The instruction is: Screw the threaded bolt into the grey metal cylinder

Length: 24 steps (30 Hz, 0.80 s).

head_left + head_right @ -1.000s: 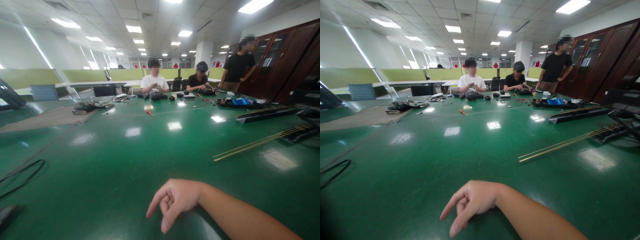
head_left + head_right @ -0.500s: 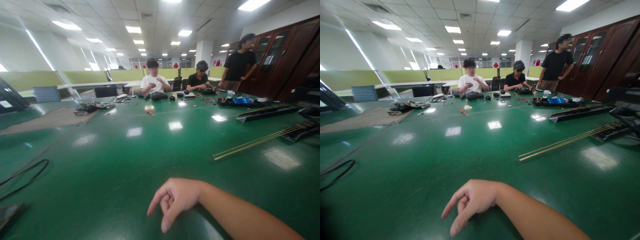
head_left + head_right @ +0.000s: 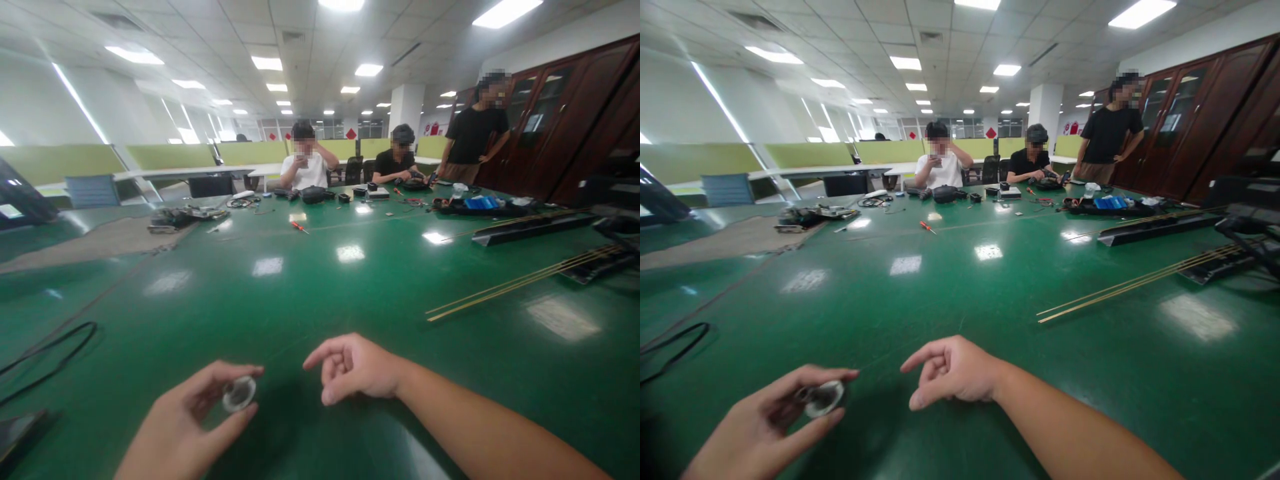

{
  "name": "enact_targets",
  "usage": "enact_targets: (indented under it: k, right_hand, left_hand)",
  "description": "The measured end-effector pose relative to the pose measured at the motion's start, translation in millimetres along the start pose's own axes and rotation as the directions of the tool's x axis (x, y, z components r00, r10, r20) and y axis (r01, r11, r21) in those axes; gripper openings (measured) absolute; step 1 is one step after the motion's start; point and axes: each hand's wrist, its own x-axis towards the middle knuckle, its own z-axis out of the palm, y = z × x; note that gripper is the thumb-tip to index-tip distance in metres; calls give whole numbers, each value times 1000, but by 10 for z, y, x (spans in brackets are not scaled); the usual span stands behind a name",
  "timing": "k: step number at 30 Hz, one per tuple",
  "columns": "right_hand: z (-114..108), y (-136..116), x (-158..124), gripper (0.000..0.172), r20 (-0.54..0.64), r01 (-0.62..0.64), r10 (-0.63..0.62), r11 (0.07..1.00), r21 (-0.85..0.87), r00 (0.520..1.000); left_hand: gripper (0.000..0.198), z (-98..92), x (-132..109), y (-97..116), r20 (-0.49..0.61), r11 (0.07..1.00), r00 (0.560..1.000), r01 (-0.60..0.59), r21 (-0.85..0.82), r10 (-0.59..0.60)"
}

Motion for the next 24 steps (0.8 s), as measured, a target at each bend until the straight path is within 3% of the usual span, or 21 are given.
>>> enact_targets:
  k: [1,3,6,10,13,18,24]
  right_hand:
    - [-10,18,17,55,-125,47,-58,995,-91,991]
    - [-25,54,45,49,-308,83,-170,957,-277,936]
    - [-33,100,66,56,-414,76,-240,924,-375,878]
    - [-7,131,66,63,-417,64,-308,861,-504,855]
    - [28,121,52,64,-397,37,-323,813,-581,859]
    - [62,66,7,49,-384,17,-324,782,-623,865]
    - [89,16,-40,30,-345,17,-299,777,-629,890]
  left_hand:
    - [37,94,149,76,95,999,995,-28,-22,30]
    - [26,291,403,197,154,995,983,-93,-45,99]
    - [22,519,586,204,154,973,961,-230,-18,230]
    - [23,628,578,-17,108,911,905,-409,-51,412]
    - [24,649,562,-125,122,886,878,-458,-70,463]
    - [30,695,566,-107,78,897,894,-436,-70,441]
    - [23,729,547,-71,58,909,909,-408,-87,413]
